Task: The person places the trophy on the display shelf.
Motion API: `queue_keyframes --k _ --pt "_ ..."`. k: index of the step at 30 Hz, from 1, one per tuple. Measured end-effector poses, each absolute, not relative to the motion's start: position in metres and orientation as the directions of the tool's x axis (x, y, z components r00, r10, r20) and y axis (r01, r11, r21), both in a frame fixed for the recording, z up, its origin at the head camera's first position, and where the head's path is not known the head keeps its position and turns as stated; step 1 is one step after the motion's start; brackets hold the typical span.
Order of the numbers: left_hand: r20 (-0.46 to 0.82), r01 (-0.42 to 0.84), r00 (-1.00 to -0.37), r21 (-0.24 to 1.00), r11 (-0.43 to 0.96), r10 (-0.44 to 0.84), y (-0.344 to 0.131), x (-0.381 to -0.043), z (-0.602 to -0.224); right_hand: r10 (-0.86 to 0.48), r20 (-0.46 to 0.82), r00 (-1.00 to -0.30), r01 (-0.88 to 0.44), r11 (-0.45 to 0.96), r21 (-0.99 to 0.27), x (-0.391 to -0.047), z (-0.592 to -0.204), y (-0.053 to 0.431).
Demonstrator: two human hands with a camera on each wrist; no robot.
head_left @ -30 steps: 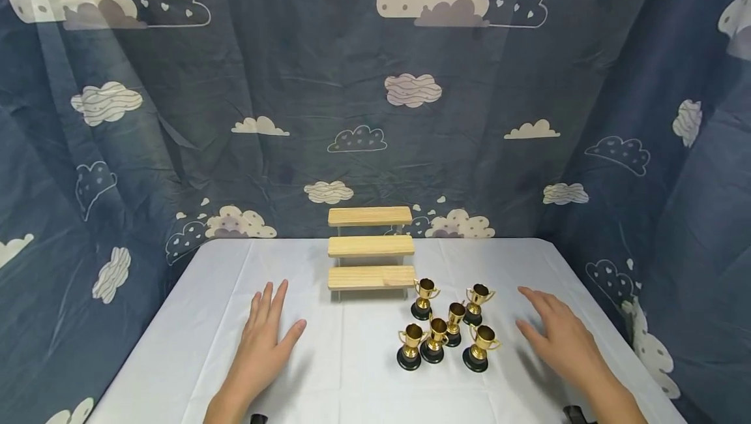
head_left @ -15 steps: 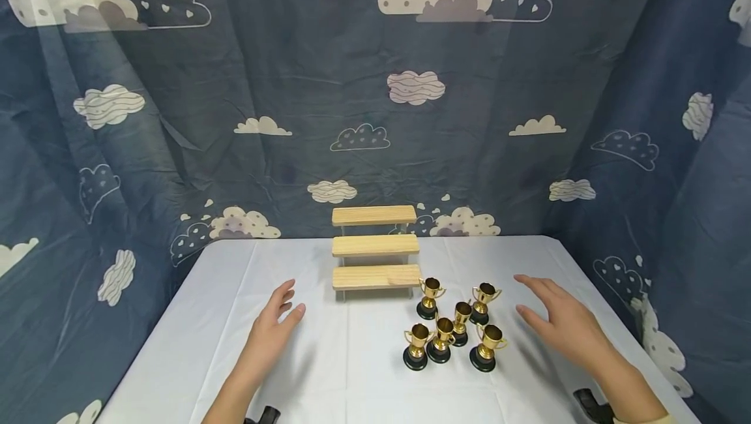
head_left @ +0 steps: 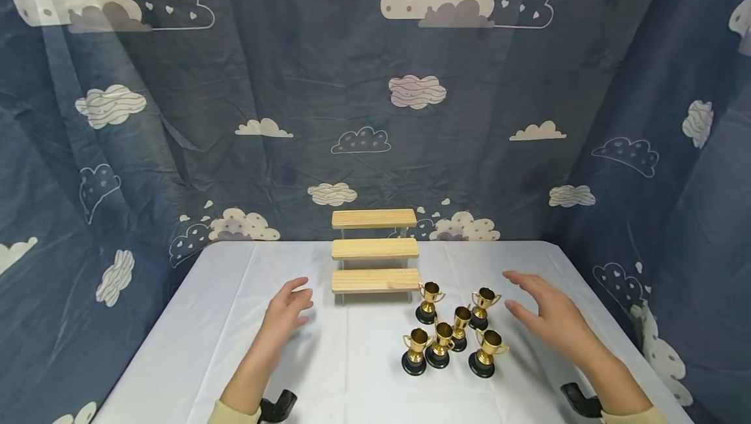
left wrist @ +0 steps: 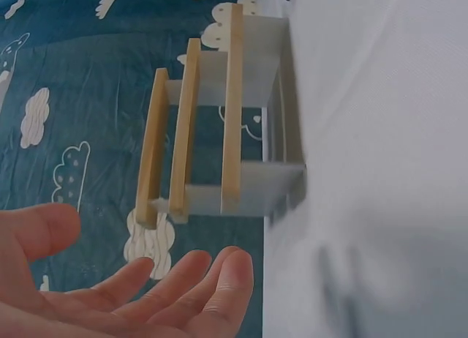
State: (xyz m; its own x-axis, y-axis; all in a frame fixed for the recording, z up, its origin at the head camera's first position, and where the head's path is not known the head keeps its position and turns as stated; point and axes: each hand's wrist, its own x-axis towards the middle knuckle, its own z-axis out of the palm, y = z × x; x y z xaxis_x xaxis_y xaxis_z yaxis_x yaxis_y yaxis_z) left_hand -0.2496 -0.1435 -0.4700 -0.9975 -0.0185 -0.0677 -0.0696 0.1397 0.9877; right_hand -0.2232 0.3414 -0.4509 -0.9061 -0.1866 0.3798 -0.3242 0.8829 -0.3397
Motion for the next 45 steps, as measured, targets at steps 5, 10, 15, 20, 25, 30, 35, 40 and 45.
queue_keyframes --k 5,10,15,20,25,30,35,40,45 --pt "-0.133 -0.133 -0.991 0.991 0.023 -0.01 -0.134 -0.263 -0.472 -0.188 0.411 -0.892 -0.35 0.863 -0.365 -0.226 -0.453 0.335" --pt "-0.202 -0.202 -0.979 0.978 -0.044 -0.008 -0.126 -0.272 -0.479 -0.205 0.414 -0.887 -0.372 0.849 -0.375 -0.23 -0.452 0.327" --pt "-0.231 -0.231 -0.973 0.968 -0.102 0.003 -0.117 -0.28 -0.487 -0.197 0.402 -0.894 -0.364 0.843 -0.397 -0.235 -0.451 0.322" --pt "-0.233 -0.227 -0.972 0.964 -0.138 -0.023 -0.106 -0.29 -0.495 -0.192 0.39 -0.9 -0.362 0.829 -0.426 -0.238 -0.452 0.318" --pt "-0.246 -0.234 -0.968 0.959 -0.159 -0.055 -0.099 -0.294 -0.505 -0.21 0.384 -0.899 -0.374 0.824 -0.425 -0.241 -0.458 0.316" --pt "-0.248 -0.227 -0.965 0.953 -0.202 -0.085 -0.092 -0.3 -0.509 -0.208 0.392 -0.896 -0.377 0.823 -0.425 -0.245 -0.463 0.318" --pt "-0.264 -0.231 -0.957 0.943 -0.24 -0.117 -0.091 -0.305 -0.514 -0.19 0.365 -0.911 -0.352 0.821 -0.45 -0.248 -0.468 0.317" --pt "-0.276 -0.232 -0.951 0.937 -0.262 -0.141 -0.091 -0.307 -0.517 -0.172 0.349 -0.921 -0.33 0.82 -0.468 -0.253 -0.474 0.317" --pt "-0.271 -0.222 -0.95 0.935 -0.276 -0.156 -0.089 -0.309 -0.518 -0.145 0.329 -0.933 -0.3 0.819 -0.489 -0.255 -0.48 0.318"
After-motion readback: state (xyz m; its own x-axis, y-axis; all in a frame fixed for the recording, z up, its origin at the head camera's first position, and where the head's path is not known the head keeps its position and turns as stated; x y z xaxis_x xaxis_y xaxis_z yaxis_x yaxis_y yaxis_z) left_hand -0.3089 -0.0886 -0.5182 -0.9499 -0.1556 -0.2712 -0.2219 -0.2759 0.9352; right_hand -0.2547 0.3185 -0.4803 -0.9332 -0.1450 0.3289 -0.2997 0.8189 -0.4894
